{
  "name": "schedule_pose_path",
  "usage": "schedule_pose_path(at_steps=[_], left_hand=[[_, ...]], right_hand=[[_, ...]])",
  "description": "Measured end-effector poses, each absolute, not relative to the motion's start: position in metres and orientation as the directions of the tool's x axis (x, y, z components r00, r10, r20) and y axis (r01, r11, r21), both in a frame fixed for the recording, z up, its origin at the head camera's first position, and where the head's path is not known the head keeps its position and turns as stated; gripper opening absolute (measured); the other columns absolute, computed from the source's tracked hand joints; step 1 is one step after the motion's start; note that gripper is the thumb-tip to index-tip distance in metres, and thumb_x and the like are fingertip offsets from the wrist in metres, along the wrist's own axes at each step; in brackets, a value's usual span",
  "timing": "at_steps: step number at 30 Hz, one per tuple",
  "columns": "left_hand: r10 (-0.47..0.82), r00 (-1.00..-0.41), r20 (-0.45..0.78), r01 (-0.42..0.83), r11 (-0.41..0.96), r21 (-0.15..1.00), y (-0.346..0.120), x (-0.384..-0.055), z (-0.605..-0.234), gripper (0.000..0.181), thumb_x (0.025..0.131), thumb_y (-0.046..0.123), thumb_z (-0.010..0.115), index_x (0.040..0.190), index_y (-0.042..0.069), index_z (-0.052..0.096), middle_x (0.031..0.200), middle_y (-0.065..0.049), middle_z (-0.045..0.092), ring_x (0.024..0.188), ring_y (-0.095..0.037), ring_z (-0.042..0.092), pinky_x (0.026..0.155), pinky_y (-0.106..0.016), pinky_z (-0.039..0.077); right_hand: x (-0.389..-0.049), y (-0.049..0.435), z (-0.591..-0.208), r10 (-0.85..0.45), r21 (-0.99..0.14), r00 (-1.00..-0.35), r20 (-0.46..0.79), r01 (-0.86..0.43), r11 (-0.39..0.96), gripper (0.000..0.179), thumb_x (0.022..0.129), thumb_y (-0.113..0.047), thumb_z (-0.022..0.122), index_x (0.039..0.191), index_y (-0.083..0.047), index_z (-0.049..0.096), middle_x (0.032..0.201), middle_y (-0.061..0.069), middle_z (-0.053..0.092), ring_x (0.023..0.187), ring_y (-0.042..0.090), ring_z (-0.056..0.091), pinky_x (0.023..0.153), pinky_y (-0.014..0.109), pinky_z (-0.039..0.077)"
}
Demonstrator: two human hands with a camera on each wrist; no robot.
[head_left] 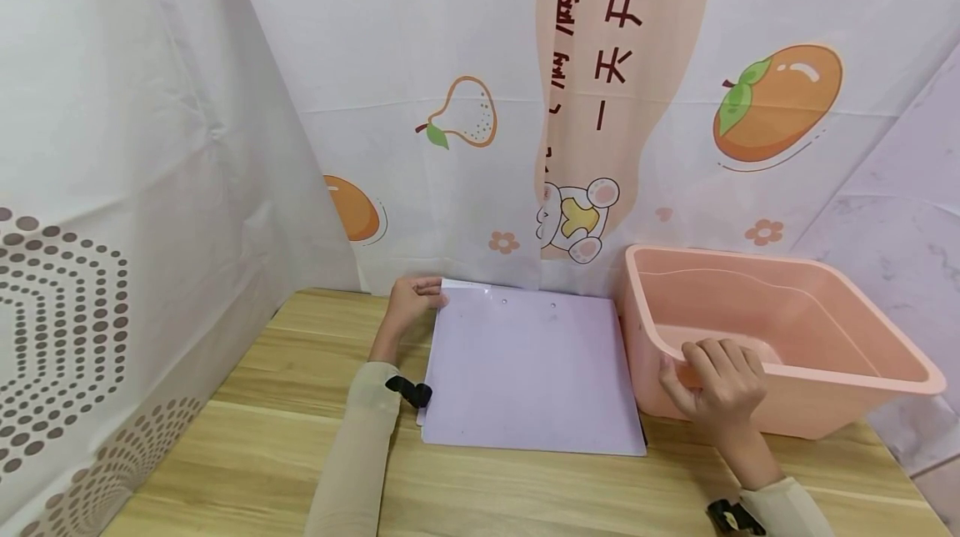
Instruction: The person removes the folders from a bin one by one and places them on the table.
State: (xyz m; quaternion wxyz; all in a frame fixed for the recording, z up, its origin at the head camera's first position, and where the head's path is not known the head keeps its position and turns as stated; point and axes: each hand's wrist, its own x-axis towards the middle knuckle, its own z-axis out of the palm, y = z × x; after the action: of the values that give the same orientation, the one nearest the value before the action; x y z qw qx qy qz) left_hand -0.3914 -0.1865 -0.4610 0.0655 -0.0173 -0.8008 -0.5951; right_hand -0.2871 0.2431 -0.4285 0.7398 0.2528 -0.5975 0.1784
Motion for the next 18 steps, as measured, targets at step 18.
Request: schedule_pose_path(at_steps=[18], left_hand=[[-0.038,-0.997,0.061,0.047,0.305,0.951,-0.1861,-0.392,-0.4659,0.041,0.085,0.001,0.079,0.125,-0.004,0.07,0.117,-0.023,0.073,0.108,-0.025,0.072,0.1,-0.039,0.056]], right_hand=[[-0.2864,0.2424,-0.427,-0.038,0.158,0.219,0.975,-0.566,0.809,0.046,0.087,-0.033,0.062,0.058,0.001,0.053,0.053,0.015,0.05,0.047,0.037,0.04,0.051,0.043,0.023]])
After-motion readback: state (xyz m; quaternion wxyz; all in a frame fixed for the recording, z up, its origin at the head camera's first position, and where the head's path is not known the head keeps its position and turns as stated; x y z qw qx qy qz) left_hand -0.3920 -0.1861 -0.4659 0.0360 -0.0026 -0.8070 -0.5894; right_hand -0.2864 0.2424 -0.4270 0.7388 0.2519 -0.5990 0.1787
